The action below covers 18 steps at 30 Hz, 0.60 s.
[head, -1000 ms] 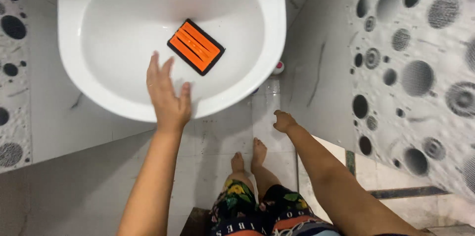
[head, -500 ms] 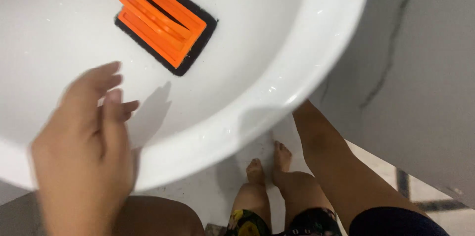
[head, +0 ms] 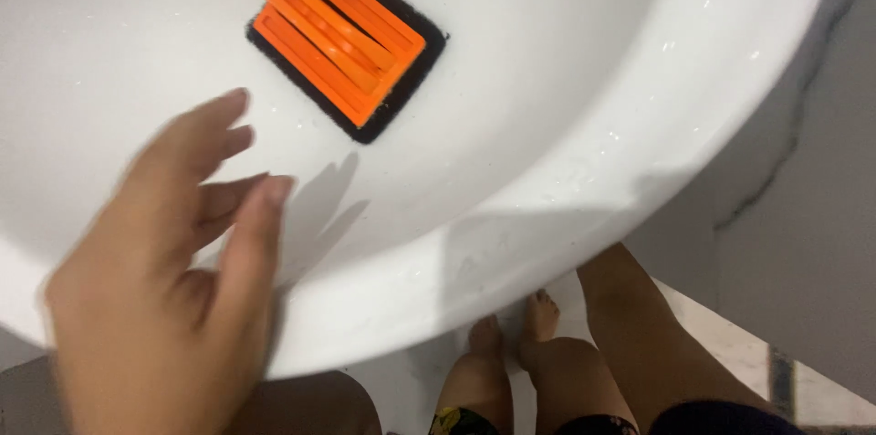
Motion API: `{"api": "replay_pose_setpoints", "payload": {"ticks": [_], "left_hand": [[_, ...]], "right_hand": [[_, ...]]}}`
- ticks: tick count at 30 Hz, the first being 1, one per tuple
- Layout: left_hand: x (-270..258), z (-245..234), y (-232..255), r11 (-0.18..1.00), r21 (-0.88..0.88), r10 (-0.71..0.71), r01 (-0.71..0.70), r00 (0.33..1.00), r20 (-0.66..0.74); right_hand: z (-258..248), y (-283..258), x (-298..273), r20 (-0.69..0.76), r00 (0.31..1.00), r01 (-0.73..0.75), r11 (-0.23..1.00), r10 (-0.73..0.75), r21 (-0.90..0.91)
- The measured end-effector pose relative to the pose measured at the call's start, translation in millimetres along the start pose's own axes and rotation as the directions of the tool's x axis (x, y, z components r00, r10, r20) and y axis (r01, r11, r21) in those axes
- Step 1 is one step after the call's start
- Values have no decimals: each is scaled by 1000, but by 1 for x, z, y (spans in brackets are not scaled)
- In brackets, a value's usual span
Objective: The person applies a blue liquid cleaner from a bottle onto the surface of a sink and the surrounding wall tiles, then places a red cap on the floor.
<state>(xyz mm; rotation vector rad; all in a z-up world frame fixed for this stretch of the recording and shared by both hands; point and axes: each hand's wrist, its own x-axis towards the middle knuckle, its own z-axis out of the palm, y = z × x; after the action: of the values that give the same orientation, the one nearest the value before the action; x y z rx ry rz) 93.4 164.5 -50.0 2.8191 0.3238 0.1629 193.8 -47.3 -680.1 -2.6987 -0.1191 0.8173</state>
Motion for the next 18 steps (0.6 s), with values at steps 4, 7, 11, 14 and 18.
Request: {"api": "replay_pose_setpoints", "payload": {"ticks": [4,7,11,14,18], "left_hand": [[6,0,0,999,-26,-32,32,999,7],[5,0,0,997,-49,50,-53,997,-64],[1,6,-6,983,-179,-56,35,992,-114],[-6,14,-12,968,-237,17,-78,967,-253],[-25,-8,14,903,-333,226,-273,959,-174]], "right_hand": [[-27,7,-107,-12,1000,-11,1000,11,5],[-80,8,-199,-68,998,-2,996,8,94],[-200,-9,-313,-18,999,-34,912,45,409],[-300,-28,-382,-53,998,39,943,-23,330],[-432,-57,-468,-277,933,343,795,-228,500]]}}
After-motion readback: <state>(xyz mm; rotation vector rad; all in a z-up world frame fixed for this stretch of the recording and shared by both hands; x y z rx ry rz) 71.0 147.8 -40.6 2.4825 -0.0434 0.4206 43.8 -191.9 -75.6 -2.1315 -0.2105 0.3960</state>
